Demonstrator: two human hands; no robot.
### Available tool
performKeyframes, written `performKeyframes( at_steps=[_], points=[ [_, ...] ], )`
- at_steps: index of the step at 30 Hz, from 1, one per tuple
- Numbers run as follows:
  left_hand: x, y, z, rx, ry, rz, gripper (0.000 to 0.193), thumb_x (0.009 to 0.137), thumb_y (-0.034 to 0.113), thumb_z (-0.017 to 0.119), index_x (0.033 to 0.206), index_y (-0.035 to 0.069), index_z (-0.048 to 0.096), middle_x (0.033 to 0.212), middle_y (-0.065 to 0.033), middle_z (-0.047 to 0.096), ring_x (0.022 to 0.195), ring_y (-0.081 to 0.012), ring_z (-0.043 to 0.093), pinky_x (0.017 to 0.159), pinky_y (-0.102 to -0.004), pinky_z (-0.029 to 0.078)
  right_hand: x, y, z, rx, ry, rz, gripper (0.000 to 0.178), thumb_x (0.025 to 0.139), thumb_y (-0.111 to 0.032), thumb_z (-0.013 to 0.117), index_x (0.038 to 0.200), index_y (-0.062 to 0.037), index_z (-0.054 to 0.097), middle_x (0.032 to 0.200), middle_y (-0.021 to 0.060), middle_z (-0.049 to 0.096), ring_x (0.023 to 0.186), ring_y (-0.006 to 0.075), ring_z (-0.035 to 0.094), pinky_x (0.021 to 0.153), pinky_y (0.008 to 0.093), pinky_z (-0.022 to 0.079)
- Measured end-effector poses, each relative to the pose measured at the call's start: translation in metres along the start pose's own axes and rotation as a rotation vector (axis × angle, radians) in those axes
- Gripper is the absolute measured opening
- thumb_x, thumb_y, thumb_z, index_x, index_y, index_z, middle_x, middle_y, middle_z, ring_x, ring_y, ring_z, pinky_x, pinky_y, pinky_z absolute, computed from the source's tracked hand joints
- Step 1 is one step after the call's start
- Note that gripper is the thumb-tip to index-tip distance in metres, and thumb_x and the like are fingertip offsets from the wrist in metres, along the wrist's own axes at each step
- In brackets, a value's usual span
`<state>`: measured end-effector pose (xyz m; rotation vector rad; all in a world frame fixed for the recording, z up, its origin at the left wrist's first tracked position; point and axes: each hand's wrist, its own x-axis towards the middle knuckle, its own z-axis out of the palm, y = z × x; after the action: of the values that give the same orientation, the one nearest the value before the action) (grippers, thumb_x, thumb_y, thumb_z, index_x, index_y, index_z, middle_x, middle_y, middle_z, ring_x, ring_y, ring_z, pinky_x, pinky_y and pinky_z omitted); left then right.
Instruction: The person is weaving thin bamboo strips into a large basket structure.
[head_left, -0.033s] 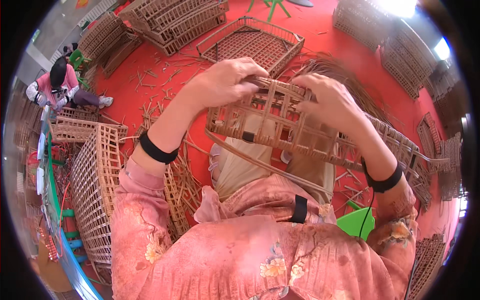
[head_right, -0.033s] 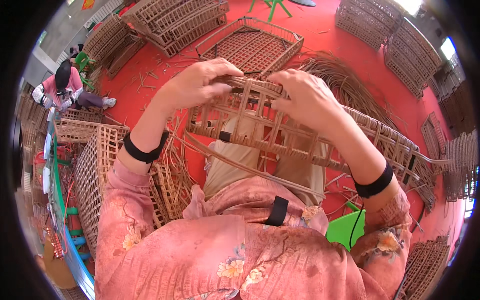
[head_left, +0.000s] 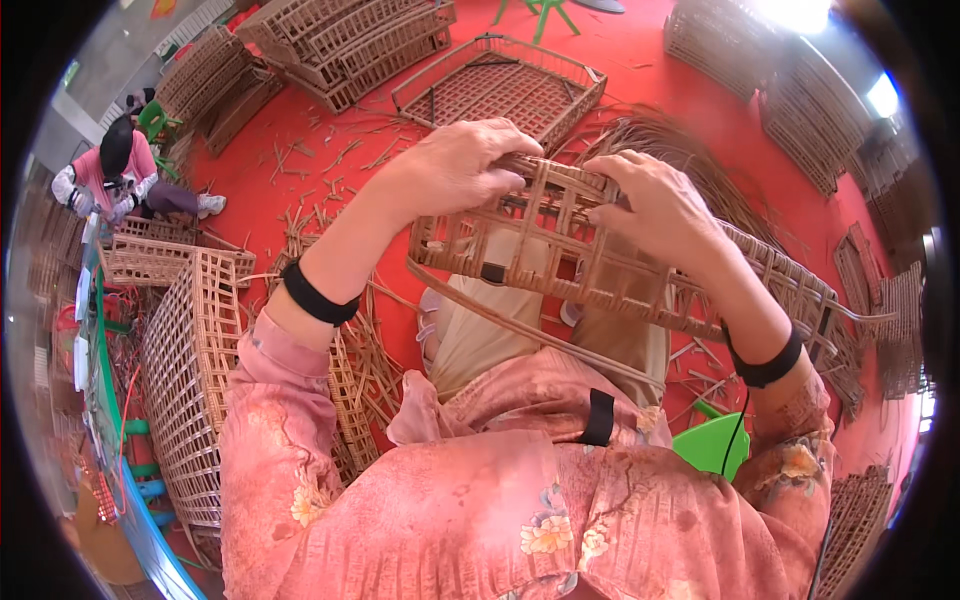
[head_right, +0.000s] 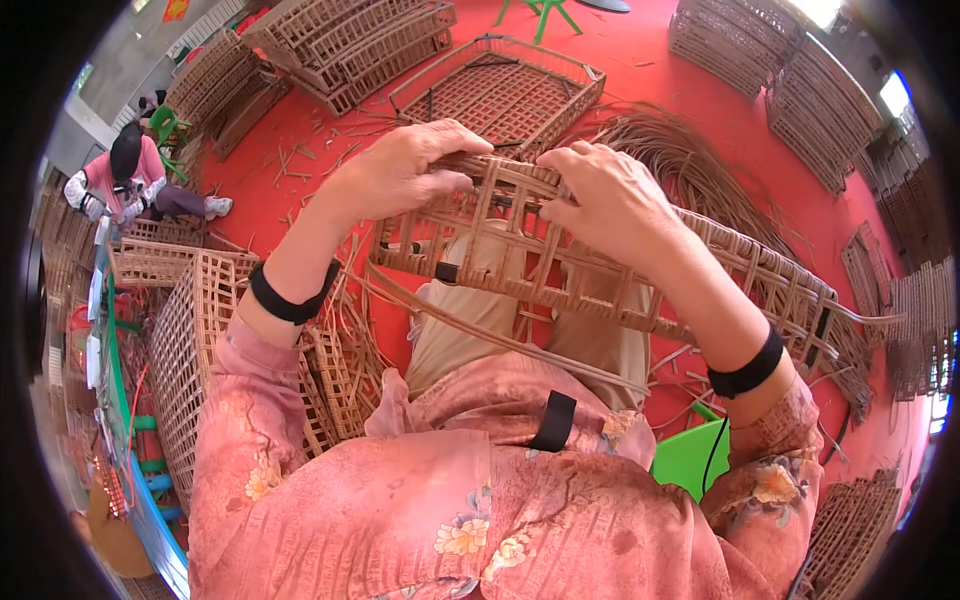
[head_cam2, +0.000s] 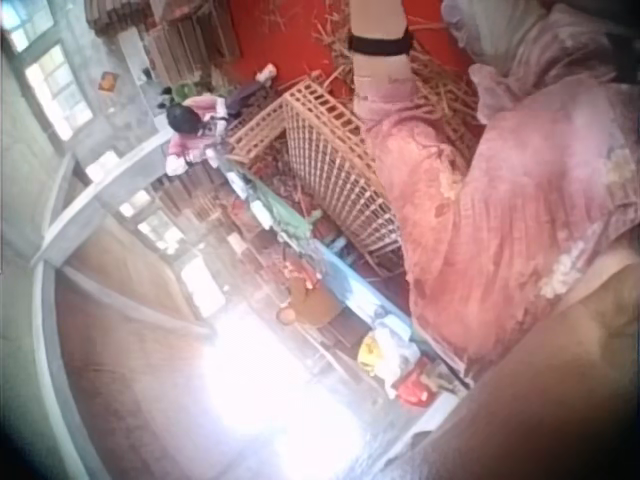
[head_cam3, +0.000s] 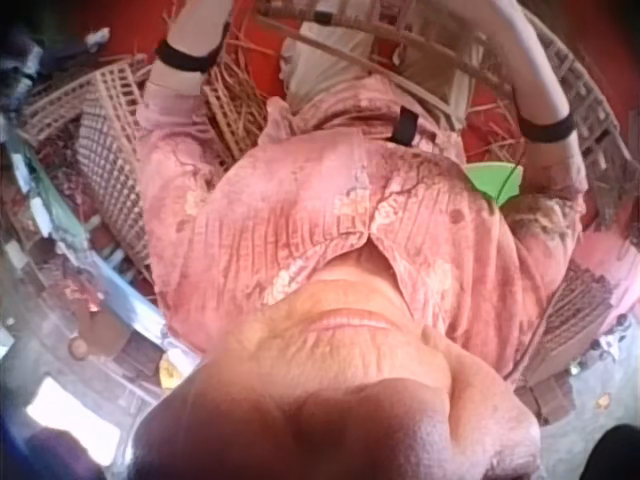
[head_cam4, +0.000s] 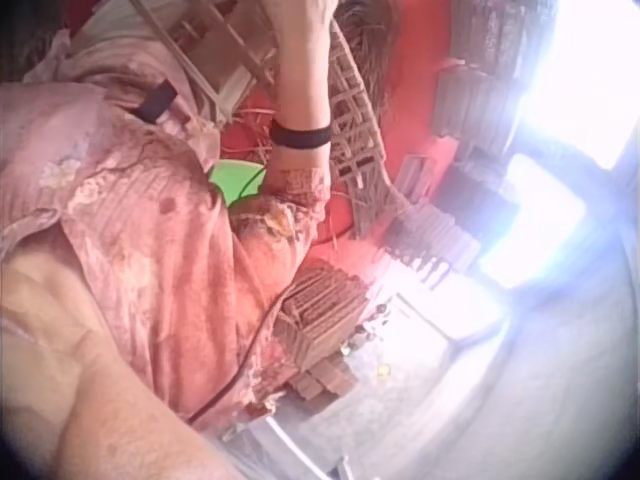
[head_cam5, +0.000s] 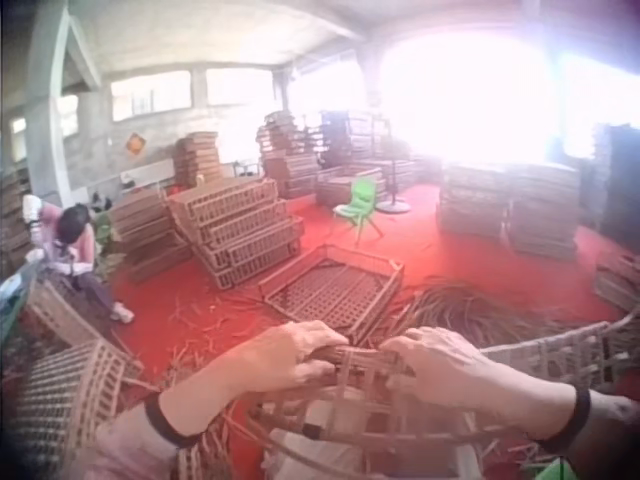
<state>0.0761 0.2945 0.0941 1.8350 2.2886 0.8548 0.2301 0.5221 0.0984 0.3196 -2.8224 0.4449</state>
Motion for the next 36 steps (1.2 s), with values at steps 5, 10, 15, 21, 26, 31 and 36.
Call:
performKeyframes(
  at_steps=[5, 10, 15, 21, 26, 31, 36],
  points=[
    [0.016, 0.012, 0.003, 0.129, -0.081, 0.023, 0.040, 0.086, 0.010, 0.067, 0.124, 0.002, 0.063, 0.114, -0.0147, 0.065, 0.107, -0.0330, 0.063, 0.092, -0.0411, 0.050, 0.007, -0.016, 0.007, -0.113, 0.038, 0.020, 0.030, 0.085, -0.019, 0.061, 0.105, 0.0029, 0.066, 0.093, 0.0231, 0.068, 0.093, 0.0380, 0.067, 0.086, 0.0475, 0.051],
    [0.018, 0.008, 0.001, 0.248, -0.052, 0.073, 0.034, 0.083, 0.013, 0.068, 0.117, 0.005, 0.068, 0.105, -0.0135, 0.068, 0.103, -0.0330, 0.064, 0.092, -0.0437, 0.050, 0.027, -0.008, 0.016, -0.159, -0.110, 0.028, 0.019, 0.081, -0.015, 0.064, 0.084, 0.0035, 0.066, 0.077, 0.0237, 0.068, 0.078, 0.0395, 0.068, 0.074, 0.0488, 0.054],
    [0.020, -0.001, 0.001, 0.113, -0.021, 0.051, 0.030, 0.081, 0.009, 0.069, 0.111, 0.005, 0.072, 0.101, -0.0140, 0.072, 0.096, -0.0312, 0.068, 0.088, -0.0402, 0.053, 0.034, -0.005, 0.007, -0.184, -0.164, 0.016, 0.017, 0.081, -0.014, 0.065, 0.082, 0.0022, 0.069, 0.077, 0.0238, 0.068, 0.079, 0.0388, 0.069, 0.072, 0.0481, 0.053],
    [0.038, -0.012, -0.011, -0.212, -0.189, -0.175, 0.031, 0.080, 0.000, 0.070, 0.111, 0.003, 0.074, 0.099, -0.0075, 0.074, 0.088, -0.0164, 0.069, 0.080, -0.0314, 0.056, 0.045, 0.009, -0.003, -0.067, -0.245, 0.006, 0.026, 0.083, -0.026, 0.070, 0.093, -0.0022, 0.074, 0.085, 0.0199, 0.070, 0.088, 0.0371, 0.068, 0.080, 0.0474, 0.052],
    [0.048, -0.003, -0.014, -0.194, -0.348, -0.219, 0.039, 0.082, -0.001, 0.066, 0.121, 0.003, 0.068, 0.107, -0.0043, 0.067, 0.100, -0.0132, 0.063, 0.089, -0.0307, 0.052, 0.027, 0.026, -0.003, 0.317, -0.108, 0.062, 0.033, 0.085, -0.029, 0.069, 0.105, -0.0035, 0.072, 0.095, 0.0177, 0.071, 0.096, 0.0358, 0.067, 0.086, 0.0457, 0.051],
    [0.051, 0.020, 0.008, 0.007, -0.256, 0.051, 0.041, 0.084, 0.007, 0.065, 0.124, 0.004, 0.063, 0.107, -0.0102, 0.063, 0.105, -0.0232, 0.062, 0.093, -0.0359, 0.049, -0.019, 0.039, -0.016, 0.146, -0.064, 0.050, 0.042, 0.086, -0.031, 0.067, 0.116, -0.0023, 0.066, 0.097, 0.0196, 0.071, 0.100, 0.0357, 0.066, 0.088, 0.0453, 0.050],
    [0.060, 0.039, 0.028, 0.348, -0.177, 0.103, 0.035, 0.086, 0.018, 0.066, 0.117, 0.004, 0.065, 0.103, -0.0138, 0.065, 0.101, -0.0327, 0.063, 0.089, -0.0432, 0.050, -0.022, 0.033, -0.004, -0.037, -0.009, 0.000, 0.040, 0.088, -0.034, 0.066, 0.112, -0.0018, 0.064, 0.090, 0.0205, 0.069, 0.091, 0.0394, 0.067, 0.082, 0.0487, 0.050]
  ],
)
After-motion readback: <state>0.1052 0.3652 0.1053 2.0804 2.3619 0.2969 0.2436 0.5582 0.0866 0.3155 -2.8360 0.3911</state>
